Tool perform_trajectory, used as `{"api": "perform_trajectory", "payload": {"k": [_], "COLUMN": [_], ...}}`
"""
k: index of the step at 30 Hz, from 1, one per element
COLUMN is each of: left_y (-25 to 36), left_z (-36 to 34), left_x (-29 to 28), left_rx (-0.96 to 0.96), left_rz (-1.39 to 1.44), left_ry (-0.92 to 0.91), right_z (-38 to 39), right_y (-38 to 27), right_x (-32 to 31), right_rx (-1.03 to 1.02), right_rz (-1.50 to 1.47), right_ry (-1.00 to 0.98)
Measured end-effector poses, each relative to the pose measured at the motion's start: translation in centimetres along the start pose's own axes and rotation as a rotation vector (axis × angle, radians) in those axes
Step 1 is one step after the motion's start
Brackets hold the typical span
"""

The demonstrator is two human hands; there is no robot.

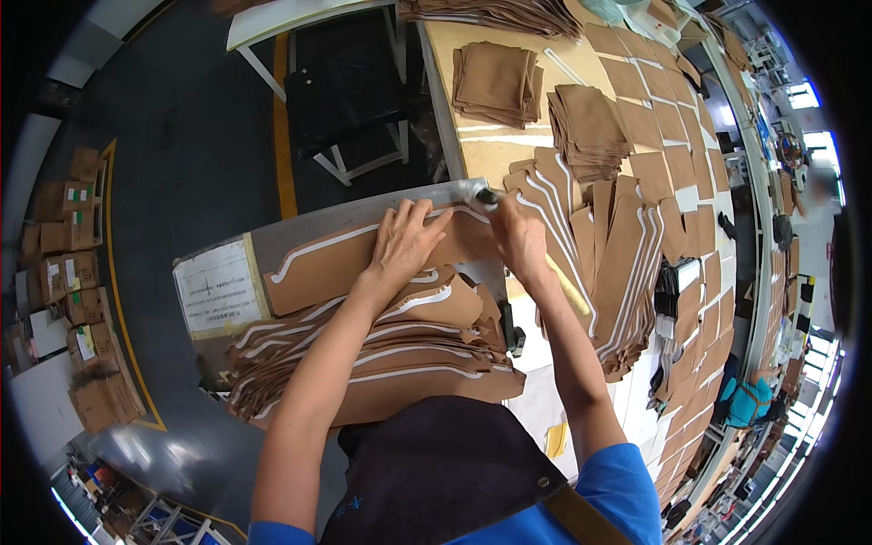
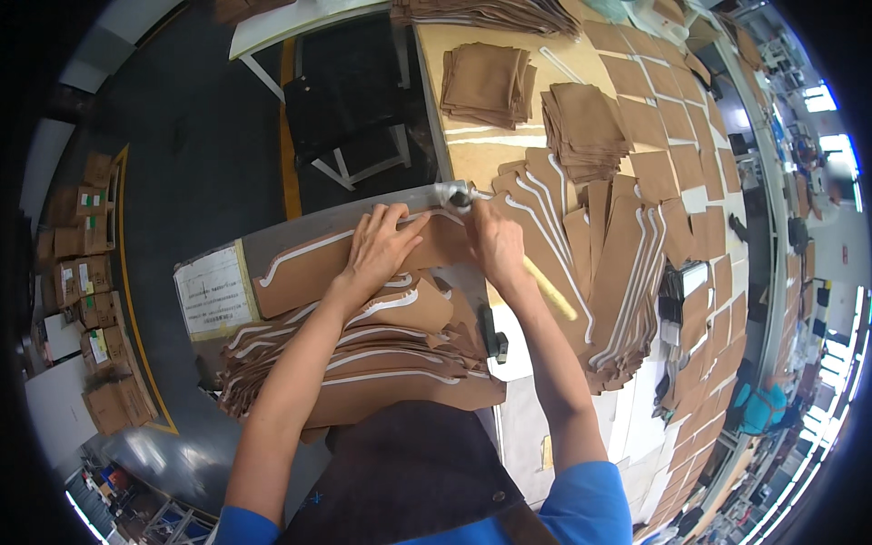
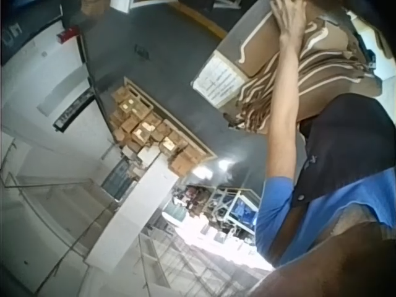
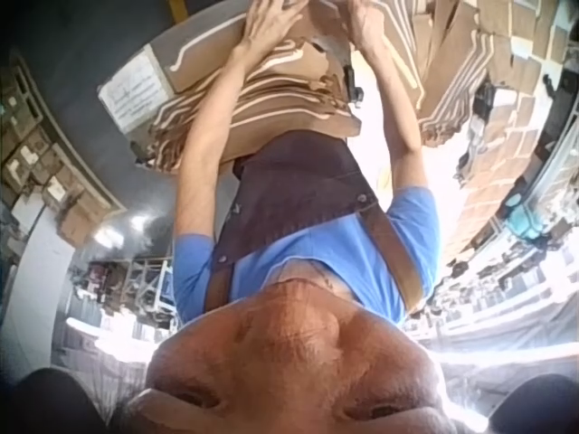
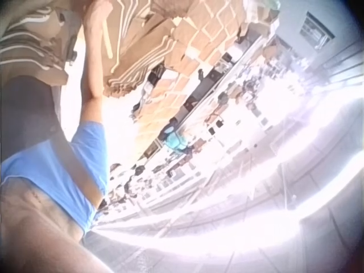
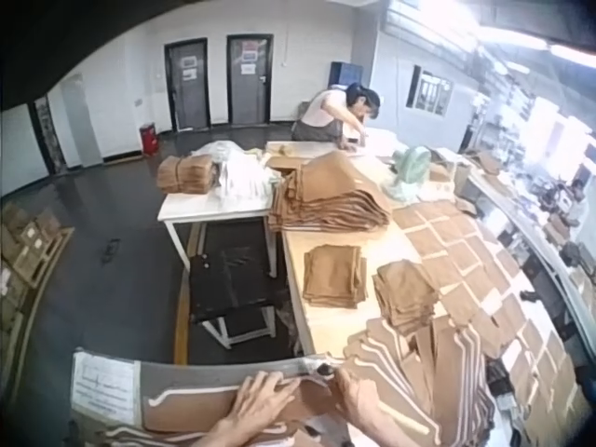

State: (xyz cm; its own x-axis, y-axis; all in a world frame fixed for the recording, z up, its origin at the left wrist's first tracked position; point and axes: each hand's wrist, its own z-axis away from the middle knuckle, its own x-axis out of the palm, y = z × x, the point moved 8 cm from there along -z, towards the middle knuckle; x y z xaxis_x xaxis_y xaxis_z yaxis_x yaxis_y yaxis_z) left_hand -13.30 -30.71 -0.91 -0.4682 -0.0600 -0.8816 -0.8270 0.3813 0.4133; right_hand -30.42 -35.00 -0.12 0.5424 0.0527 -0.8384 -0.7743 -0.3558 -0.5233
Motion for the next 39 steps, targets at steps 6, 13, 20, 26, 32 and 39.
{"api": "perform_trajectory", "payload": {"k": [6,13,20,26,32,39], "left_y": [0.2,0.1,0.0,0.2,-2.4,-6.1], "left_z": [0.0,0.1,0.3,0.4,3.9,12.7], "left_x": [0.1,0.0,-0.2,-0.7,-5.0,-7.2], "left_rx": [-0.016,-0.012,-0.008,0.011,-0.149,-0.549], "left_rz": [0.025,0.042,0.060,0.020,0.193,-0.071], "left_ry": [-0.003,0.004,0.044,0.059,0.102,0.099], "right_z": [1.1,-1.2,-1.7,-1.4,1.3,0.3], "right_y": [1.4,-0.9,-2.3,-2.3,1.8,-0.1], "right_x": [0.1,1.3,2.1,2.3,0.6,-1.3], "right_rx": [0.059,-0.050,-0.110,-0.099,0.258,0.108], "right_rz": [0.006,0.027,0.038,0.045,-0.235,-0.100], "right_ry": [-0.017,-0.023,-0.066,-0.065,0.017,0.038]}}
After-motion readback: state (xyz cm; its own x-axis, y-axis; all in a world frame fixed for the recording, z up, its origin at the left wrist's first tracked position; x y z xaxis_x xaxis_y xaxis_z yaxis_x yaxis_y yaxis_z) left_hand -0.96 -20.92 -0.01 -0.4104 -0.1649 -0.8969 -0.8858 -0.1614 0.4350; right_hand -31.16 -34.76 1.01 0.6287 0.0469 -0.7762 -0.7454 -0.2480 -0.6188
